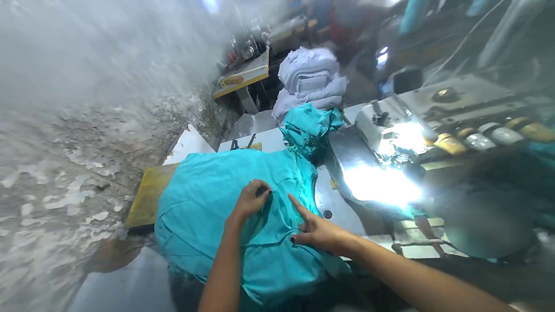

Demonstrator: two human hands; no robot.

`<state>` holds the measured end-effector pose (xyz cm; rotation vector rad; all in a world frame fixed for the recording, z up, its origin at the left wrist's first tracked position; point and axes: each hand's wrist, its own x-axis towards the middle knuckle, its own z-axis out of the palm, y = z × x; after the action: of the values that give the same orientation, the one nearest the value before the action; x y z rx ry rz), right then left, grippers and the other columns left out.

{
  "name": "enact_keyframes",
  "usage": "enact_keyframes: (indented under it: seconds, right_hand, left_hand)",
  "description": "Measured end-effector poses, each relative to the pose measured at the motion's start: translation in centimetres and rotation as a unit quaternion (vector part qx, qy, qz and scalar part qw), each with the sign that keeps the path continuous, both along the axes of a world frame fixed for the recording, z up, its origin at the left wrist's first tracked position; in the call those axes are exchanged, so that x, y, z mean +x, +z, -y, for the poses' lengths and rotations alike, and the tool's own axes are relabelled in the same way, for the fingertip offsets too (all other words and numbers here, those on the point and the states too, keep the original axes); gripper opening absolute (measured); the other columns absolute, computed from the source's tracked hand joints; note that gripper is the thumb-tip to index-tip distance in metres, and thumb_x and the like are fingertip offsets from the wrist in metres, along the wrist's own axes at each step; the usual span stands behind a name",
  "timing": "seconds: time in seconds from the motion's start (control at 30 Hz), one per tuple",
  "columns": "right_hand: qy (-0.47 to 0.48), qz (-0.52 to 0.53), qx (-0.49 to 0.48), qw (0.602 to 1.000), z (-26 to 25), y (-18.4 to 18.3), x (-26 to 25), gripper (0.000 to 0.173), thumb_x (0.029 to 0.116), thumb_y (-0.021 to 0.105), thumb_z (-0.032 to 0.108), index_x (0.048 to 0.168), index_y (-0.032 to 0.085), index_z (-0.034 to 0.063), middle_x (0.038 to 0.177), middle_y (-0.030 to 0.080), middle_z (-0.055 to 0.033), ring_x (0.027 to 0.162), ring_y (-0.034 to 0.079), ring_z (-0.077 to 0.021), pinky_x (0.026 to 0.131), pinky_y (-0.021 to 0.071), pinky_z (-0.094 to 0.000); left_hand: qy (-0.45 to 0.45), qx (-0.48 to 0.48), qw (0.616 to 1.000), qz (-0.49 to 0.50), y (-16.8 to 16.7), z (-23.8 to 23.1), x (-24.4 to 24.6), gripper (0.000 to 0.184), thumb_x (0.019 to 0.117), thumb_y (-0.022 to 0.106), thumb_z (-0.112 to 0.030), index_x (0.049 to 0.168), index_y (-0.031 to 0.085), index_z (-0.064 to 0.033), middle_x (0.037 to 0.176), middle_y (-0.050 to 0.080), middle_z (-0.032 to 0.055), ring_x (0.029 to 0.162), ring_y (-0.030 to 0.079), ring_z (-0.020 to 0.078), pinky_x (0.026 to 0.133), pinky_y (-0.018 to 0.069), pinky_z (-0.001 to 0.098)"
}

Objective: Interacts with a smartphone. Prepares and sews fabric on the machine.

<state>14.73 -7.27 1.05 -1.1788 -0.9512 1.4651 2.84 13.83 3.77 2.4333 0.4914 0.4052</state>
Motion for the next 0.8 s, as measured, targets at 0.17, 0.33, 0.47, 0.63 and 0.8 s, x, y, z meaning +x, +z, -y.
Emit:
enact_keyframes:
  seconds: [0.17, 0.33, 0.47, 0.63, 0.8]
  right_hand:
    - [-0.079, 0.132, 0.014, 0.988, 1.9, -1.1, -2.0, 0.099, 0.094, 0.07, 0.011, 0.165, 0.0, 0.0141, 0.08, 0.065, -0.0098, 0.067, 0.064, -0.015, 0.071, 0.0567, -0.0347]
    - [-0.065, 0.142, -0.023, 0.987, 2.4, -1.3, -2.2, 0.047, 0.0947, 0.071, 0.015, 0.135, 0.05, 0.0031, 0.082, 0.068, -0.0075, 0.067, 0.062, -0.012, 0.068, 0.0542, -0.0322]
    - [-0.021, 0.085, -0.014, 0.996, 2.0, -0.8, -1.3, 0.028, 0.0943, 0.071, 0.008, 0.118, 0.058, 0.0002, 0.082, 0.061, -0.0037, 0.067, 0.056, -0.0065, 0.066, 0.0501, -0.0252]
    - [0.005, -0.059, -0.035, 0.998, 1.3, -0.3, -0.7, 0.016, 0.0957, 0.065, -0.001, 0.105, 0.055, 0.0076, 0.081, 0.064, 0.0032, 0.071, 0.063, -0.0042, 0.069, 0.0546, -0.0239]
    - [-0.039, -0.005, 0.009, 0.999, 1.8, -0.4, -1.1, 0.04, 0.0974, 0.061, 0.0, 0.137, 0.056, 0.0007, 0.099, 0.068, -0.004, 0.078, 0.063, -0.0024, 0.074, 0.0542, -0.0226]
  left_hand:
    - [-0.055, 0.043, 0.997, 0.012, 0.3, 0.5, 0.5, 0.019, 0.0967, 0.059, -0.007, 0.101, 0.071, 0.0074, 0.099, 0.068, 0.0184, 0.095, 0.063, 0.0206, 0.087, 0.0506, 0.0324]
    - [-0.082, 0.065, 0.981, -0.166, 1.1, 0.7, 1.8, 0.027, 0.1012, 0.061, -0.017, 0.11, 0.068, 0.0075, 0.104, 0.068, 0.0229, 0.1, 0.065, 0.0335, 0.095, 0.0492, 0.049]
    - [-0.083, 0.075, 0.975, -0.192, 1.1, 0.8, 2.0, 0.032, 0.1006, 0.064, -0.02, 0.109, 0.067, 0.0108, 0.107, 0.065, 0.0277, 0.107, 0.062, 0.0427, 0.101, 0.0425, 0.0608]
    - [-0.078, 0.045, 0.996, -0.001, 1.2, 1.4, 1.0, 0.019, 0.0984, 0.061, -0.006, 0.101, 0.065, 0.0123, 0.098, 0.067, 0.0212, 0.094, 0.064, 0.0247, 0.089, 0.0512, 0.0376]
    - [-0.085, -0.05, 0.994, 0.041, 1.2, 1.9, 1.1, 0.014, 0.0987, 0.058, -0.002, 0.103, 0.065, 0.0079, 0.097, 0.065, 0.0058, 0.084, 0.058, -0.001, 0.079, 0.0494, 0.0151]
